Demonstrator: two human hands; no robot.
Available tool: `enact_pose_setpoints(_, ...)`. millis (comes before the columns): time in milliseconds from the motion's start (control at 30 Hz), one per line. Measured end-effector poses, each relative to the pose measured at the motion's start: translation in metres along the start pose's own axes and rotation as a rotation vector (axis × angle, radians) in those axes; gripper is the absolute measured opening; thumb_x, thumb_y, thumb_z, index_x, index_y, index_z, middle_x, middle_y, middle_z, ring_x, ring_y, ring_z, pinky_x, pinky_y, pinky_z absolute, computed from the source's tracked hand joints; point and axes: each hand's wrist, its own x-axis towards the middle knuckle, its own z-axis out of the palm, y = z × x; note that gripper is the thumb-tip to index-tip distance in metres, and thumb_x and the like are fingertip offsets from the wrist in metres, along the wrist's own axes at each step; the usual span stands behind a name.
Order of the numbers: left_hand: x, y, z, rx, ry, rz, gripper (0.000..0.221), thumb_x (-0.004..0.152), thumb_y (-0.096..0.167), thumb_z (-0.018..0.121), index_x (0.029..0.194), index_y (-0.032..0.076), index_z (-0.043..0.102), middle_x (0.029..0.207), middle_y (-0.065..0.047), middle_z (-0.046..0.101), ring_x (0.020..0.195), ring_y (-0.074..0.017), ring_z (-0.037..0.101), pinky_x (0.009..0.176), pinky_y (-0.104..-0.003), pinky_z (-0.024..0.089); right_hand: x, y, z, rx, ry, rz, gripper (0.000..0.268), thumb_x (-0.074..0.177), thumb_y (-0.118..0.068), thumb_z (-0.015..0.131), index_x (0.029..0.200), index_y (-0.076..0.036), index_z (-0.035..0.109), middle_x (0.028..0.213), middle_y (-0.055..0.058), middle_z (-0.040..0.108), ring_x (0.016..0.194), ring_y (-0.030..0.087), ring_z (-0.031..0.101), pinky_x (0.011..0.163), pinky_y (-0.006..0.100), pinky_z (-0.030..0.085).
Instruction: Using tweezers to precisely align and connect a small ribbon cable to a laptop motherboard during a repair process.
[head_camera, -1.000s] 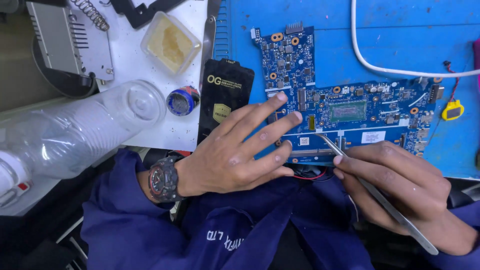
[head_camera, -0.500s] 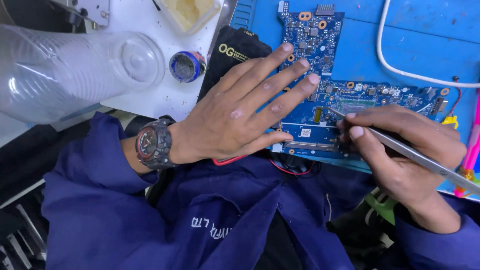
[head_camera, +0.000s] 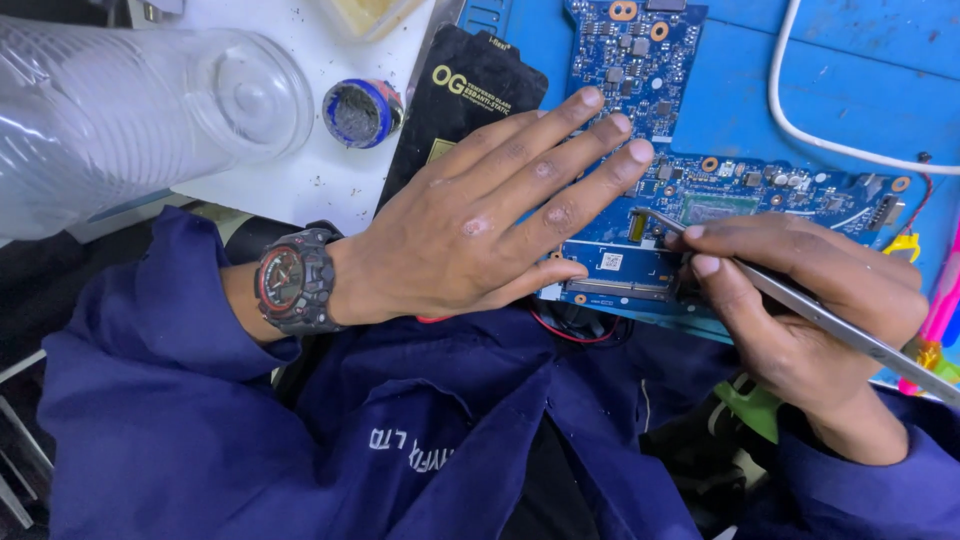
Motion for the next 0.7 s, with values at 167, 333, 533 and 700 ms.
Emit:
enact_pose_setpoints(167,-0.0002,-0.0011,-0.0005,0.031,-0.008,0.001,0.097,0.11,0.06,0.097,0.157,0.002,0.034,0.159,-0.017,0.051,0.151,-0.0358,0.046,0.126,-0.046,0.05,0.0013,-0.0002,-0.0001,-0.008,-0.014,-0.015,0.013,0.1,0.004,0.068,0.099,0.016,0.072,0.097,0.028,0.074,0.089,0.039,0.076,0.081,0.042,0.061)
enact_pose_setpoints(333,0.0003,0.0001,-0.0014,0.029,-0.02,-0.003,0.096,0.112,0.058,0.096,0.156,0.0,0.033,0.159,-0.017,0.051,0.151,-0.0354,0.047,0.128,-0.046,0.046,0.0031,-0.0022,-0.0006,0.006,-0.032,-0.018,0.012,0.1,0.005,0.066,0.096,0.016,0.072,0.096,0.028,0.074,0.087,0.037,0.075,0.079,0.041,0.061)
enact_pose_setpoints(533,0.0003,0.0007,-0.0012,0.02,-0.026,-0.006,0.107,0.108,0.06,0.104,0.156,0.0,0.031,0.161,-0.015,0.049,0.153,-0.0355,0.046,0.13,-0.046,0.046,0.0021,-0.0019,-0.0003,0.016,-0.033,-0.016,0.014,0.1,0.004,0.064,0.095,0.016,0.071,0.095,0.027,0.073,0.085,0.037,0.075,0.078,0.041,0.059)
enact_pose_setpoints(700,-0.0002,0.0003,-0.0012,0.063,-0.034,0.001,0.106,0.11,0.065,0.102,0.157,0.001,0.032,0.161,-0.015,0.049,0.152,-0.0339,0.045,0.129,-0.045,0.046,0.0022,-0.0029,-0.0008,0.003,-0.043,0.005,0.013,0.102,0.005,0.065,0.098,0.015,0.071,0.097,0.027,0.074,0.088,0.036,0.075,0.08,0.04,0.058)
